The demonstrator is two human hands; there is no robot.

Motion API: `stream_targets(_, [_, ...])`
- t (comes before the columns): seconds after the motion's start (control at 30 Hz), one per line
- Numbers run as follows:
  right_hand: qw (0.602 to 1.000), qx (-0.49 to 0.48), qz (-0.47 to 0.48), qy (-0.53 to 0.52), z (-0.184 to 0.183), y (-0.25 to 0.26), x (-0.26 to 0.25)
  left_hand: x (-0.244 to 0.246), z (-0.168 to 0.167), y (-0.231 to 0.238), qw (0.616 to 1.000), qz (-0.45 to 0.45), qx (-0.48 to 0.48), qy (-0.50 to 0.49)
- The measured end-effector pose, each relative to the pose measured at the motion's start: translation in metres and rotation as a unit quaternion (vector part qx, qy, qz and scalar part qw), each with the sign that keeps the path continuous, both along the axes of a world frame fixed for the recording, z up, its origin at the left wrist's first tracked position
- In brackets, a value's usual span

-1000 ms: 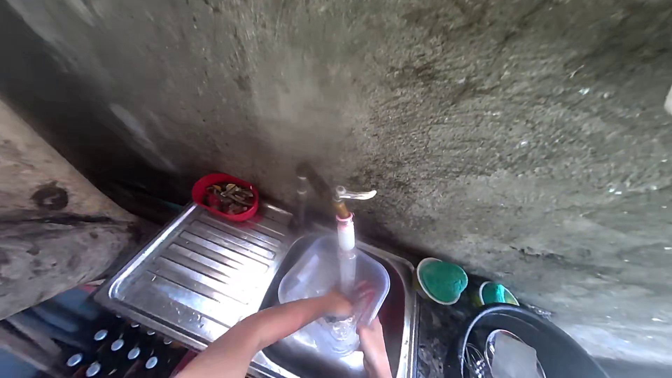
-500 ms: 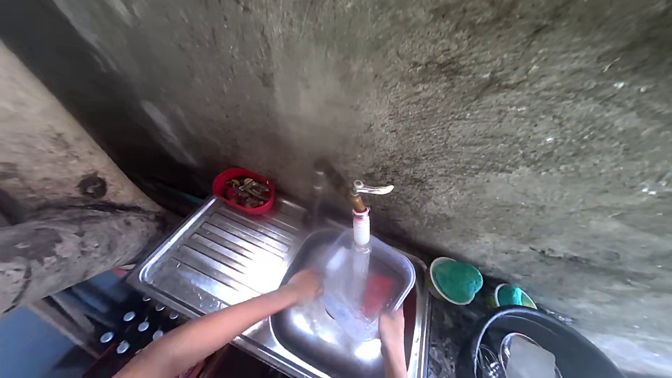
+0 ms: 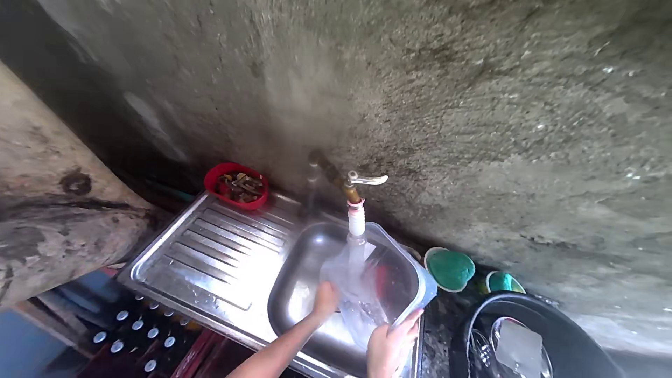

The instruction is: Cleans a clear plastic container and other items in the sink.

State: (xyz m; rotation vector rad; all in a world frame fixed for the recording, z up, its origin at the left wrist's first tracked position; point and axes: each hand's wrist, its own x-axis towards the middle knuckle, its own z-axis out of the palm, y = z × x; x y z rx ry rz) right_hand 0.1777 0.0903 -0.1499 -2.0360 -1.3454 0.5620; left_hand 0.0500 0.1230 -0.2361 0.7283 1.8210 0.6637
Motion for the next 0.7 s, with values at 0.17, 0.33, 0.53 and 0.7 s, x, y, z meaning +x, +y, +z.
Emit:
stream_targets(0.17, [0.999, 0.031, 0.012, -0.003, -0.006, -0.008, 0.009, 0.002, -0.012, -0.005, 0.999, -0.018, -0.001, -0.042])
stream_targets(0.33, [1.000, 0.008, 0.003, 0.018, -0.012, -0.023, -0.001, -0.023, -0.014, 0.012, 0.993, -0.093, -0.023, 0.063])
stream_targets(0.53, [0.995, 0.101, 0.014, 0.008, -0.036, -0.035, 0.004, -0.030, -0.031, 0.011, 0.999, -0.039, 0.007, 0.012])
stream_targets(0.7, [0.989, 0.142, 0.016, 0.039, -0.064, -0.052, 0.011, -0.036, -0.040, 0.013, 0.999, -0.013, 0.026, 0.015])
